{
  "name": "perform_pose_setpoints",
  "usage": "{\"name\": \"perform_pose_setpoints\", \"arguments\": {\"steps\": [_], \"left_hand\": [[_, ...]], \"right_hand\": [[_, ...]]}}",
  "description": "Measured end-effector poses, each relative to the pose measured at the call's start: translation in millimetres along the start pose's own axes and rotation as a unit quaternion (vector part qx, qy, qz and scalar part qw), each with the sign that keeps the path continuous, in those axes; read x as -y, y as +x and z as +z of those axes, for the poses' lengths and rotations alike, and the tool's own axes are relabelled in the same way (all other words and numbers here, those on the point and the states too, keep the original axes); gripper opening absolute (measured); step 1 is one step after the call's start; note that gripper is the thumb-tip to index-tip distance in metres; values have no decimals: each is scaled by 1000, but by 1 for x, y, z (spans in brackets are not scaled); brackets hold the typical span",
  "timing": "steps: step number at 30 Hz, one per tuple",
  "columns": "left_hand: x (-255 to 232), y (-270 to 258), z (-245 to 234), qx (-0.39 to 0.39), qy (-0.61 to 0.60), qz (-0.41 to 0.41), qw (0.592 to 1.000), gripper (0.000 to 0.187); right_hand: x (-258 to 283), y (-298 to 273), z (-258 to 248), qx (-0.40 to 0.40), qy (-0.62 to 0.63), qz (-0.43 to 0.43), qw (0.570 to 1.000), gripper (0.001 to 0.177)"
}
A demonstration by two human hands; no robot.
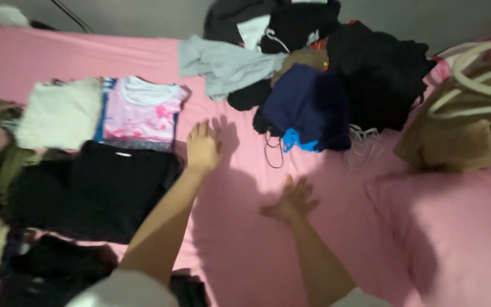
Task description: The person folds several garments on a bed, including black shorts, a black long-sleeved top, and a light gray t-shirt. Each item is smoothed, folded into a compact rectangle, and placed in a neat stack on the pink bedsheet.
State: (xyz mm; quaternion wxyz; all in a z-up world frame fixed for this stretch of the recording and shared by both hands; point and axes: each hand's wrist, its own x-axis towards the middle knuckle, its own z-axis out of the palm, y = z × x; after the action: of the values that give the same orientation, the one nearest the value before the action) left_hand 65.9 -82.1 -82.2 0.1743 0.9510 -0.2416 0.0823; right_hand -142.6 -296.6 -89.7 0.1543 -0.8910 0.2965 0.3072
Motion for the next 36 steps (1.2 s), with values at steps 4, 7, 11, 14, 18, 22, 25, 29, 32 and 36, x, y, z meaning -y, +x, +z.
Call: {"name": "perform_pose_setpoints", "arguments": {"steps": [4,7,11,14,18,22,25,29,32,36], "left_hand": [[1,62,35,36,34,-32,998,80],[4,112,37,37,93,-33,994,79],[-10,131,40,85,35,-73,993,78],[-20,117,40,-54,-8,-41,998,56],[-57,76,-2,-222,-246,-71,941,16],[-108,25,-109,-236,-276,-19,932,3],[-139,-23,-185,-153,-399,-85,900,13],[-144,-83,-254,-66,-542,-209,811,34],[-140,-133,-273,23,-587,-232,775,38],[-162,-186,-293,143,-578,-207,777,37]], "right_hand": [[3,5,-4,-11,-7,-10,1000,157],[3,27,10,-6,-14,-14,1000,161],[-3,49,30,27,-6,-8,1000,162],[-4,50,33,17,10,-25,999,162],[0,47,24,-1,23,-44,999,156],[-4,24,3,33,19,-34,999,154],[-21,20,-9,36,54,-44,997,144],[-34,17,0,43,94,-78,992,123],[-50,-26,16,28,383,-204,900,105],[-36,-128,0,-50,471,-383,793,82]]}}
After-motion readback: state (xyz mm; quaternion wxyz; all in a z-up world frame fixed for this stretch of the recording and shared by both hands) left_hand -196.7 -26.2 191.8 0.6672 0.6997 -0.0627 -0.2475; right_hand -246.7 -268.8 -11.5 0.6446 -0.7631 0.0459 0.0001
